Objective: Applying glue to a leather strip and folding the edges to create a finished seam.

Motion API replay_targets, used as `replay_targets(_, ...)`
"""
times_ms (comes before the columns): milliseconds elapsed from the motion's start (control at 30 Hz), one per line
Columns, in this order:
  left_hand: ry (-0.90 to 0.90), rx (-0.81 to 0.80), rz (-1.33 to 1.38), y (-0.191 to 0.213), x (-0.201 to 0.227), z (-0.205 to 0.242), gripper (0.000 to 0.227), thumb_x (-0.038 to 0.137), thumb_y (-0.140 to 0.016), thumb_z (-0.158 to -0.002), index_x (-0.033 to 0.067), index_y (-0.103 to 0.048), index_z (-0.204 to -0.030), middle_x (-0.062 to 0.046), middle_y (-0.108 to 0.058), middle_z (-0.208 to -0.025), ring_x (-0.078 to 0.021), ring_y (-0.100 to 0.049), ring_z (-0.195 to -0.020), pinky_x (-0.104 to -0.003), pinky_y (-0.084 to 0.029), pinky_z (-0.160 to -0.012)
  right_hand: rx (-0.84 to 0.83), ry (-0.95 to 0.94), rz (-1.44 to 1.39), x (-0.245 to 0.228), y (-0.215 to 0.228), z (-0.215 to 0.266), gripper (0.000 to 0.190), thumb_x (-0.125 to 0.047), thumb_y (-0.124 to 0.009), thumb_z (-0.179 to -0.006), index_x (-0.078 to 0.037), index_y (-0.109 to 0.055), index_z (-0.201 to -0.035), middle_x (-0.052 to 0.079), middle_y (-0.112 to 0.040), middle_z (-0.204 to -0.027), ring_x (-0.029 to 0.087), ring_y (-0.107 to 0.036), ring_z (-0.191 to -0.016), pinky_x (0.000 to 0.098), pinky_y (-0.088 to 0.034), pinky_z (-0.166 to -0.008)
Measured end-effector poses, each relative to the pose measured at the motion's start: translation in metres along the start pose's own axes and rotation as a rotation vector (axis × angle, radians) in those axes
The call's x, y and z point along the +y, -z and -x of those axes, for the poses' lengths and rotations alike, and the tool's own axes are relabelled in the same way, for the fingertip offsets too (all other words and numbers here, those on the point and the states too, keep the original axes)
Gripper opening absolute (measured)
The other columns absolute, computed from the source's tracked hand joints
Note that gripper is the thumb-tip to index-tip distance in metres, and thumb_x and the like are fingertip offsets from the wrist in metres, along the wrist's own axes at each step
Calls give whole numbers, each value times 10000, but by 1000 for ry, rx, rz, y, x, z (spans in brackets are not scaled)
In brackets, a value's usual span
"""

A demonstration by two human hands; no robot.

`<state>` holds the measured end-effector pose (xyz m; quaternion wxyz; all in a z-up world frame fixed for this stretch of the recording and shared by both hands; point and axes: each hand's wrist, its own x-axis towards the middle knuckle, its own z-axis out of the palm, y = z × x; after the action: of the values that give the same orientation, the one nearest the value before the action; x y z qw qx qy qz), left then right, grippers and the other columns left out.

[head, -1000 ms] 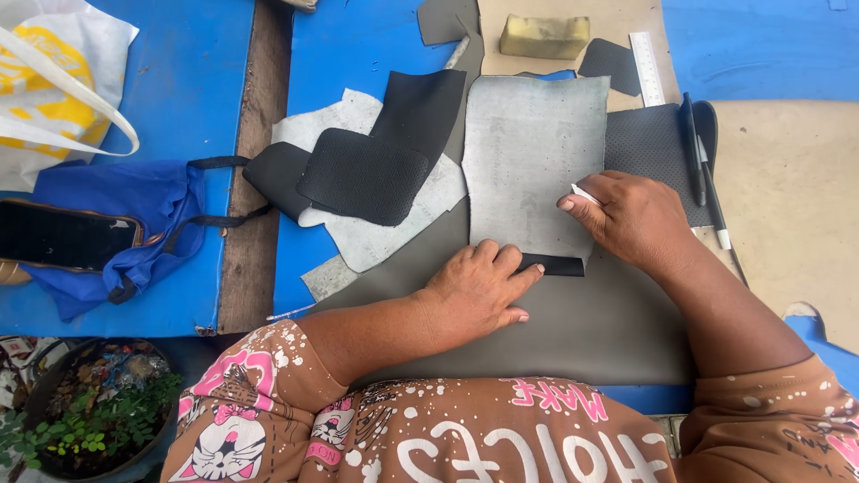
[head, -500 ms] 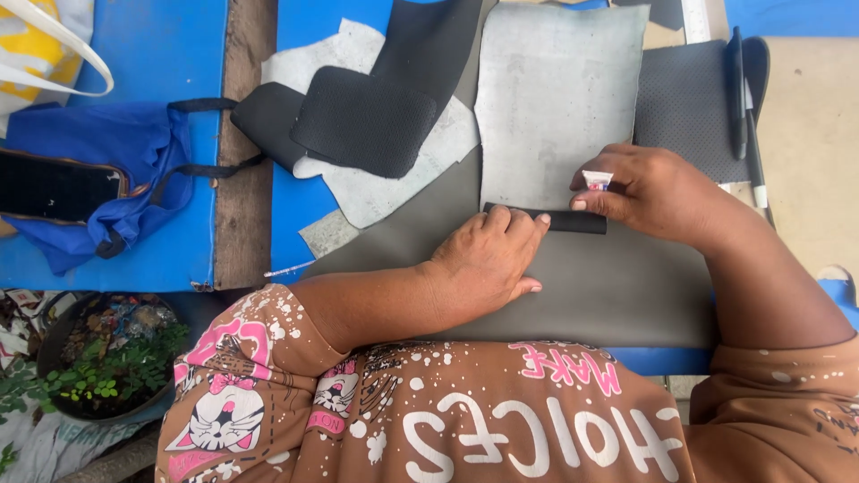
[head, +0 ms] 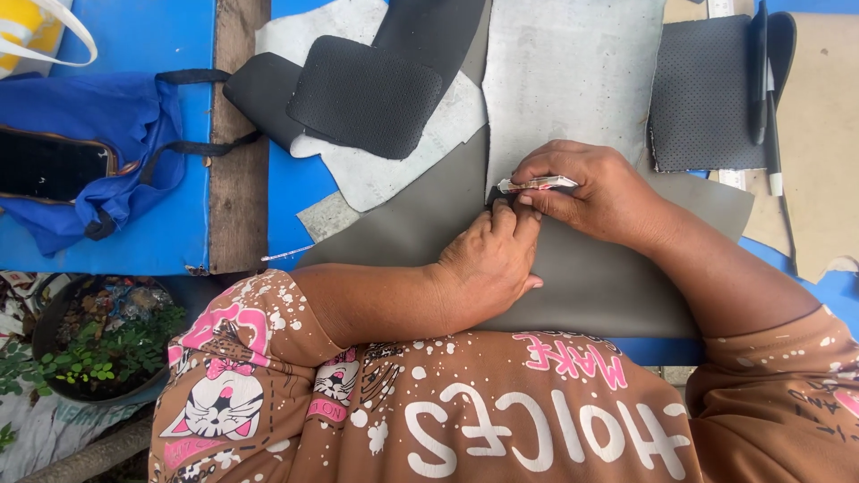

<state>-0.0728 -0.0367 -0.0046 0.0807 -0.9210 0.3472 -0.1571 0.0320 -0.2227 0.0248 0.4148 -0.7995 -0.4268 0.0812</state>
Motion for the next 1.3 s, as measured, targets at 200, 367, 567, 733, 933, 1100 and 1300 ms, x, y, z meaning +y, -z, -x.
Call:
replay_targets(200, -7, 69, 43, 7, -15, -7, 1057, 877, -746, -651, 202, -555, -1441, -48, -591, -1064, -189, -533, -848, -281, -462, -642, -114, -215, 122, -11, 34, 10, 98, -134, -734, -922, -125, -704, -1014, 9, -729, -956, 178, -694, -831, 317, -513, -751)
replay_targets(367, -44, 5, 130, -8, -20, -15, 948, 887, -667, -720, 243, -607, -1413, 38, -536, -1018, -187, -511, -873, -310, -459, -603, -255, -456, 300, -11, 65, 31, 135, -210, -730, -850, -209, -767, -980, -87, -784, -975, 165, -722, -774, 333, -514, -735)
replay_targets(567, -55, 25, 175, -10, -27, -20, 883, 879, -672, -716, 267, -645, -1352, 38, -544, -1037, -196, -515, -876, -324, -460, -587, -248, -417, 221, 2, 61, 35, 260, -61, -631, -802, -161, -689, -1034, -19, -750, -975, 200, -685, -786, 342, -517, -761)
replay_targets(733, -95, 68, 248, -11, -48, -24, 652, 605, -825, -762, 274, -660, -1299, 34, -516, -968, -204, -510, -811, -285, -470, -503, -437, -462, 387, 13, 51, 32, 425, -481, -897, -704, -282, -702, -1024, -62, -665, -931, 197, -672, -743, 373, -499, -682)
replay_targets(933, 68, 45, 589, -57, -74, -29, 139, 123, -691, -924, 122, -655, -790, -65, -528, -804, -334, -583, -685, -480, -491, -535, -403, -630, 389, 12, 57, 26, 316, -393, -703, -893, -224, -764, -1153, -7, -802, -1061, 262, -739, -906, 395, -527, -809)
replay_targets(1100, 279, -155, 723, -58, -83, -42, 172, 255, -708, -941, 151, -573, -962, -58, -676, -826, -329, -647, -755, -484, -484, -642, -461, -922, 604, -1, 55, 14, 378, -531, -666, -904, -312, -629, -1210, 27, -802, -982, 321, -700, -999, 433, -488, -848)
replay_targets(1300, 318, -195, 721, -57, -83, -45, 154, 286, -679, -958, 162, -598, -916, -32, -694, -819, -313, -658, -741, -480, -494, -639, -544, -881, 702, -2, 54, 12, 329, -567, -582, -938, -368, -658, -1188, 36, -791, -992, 347, -702, -1026, 468, -529, -835)
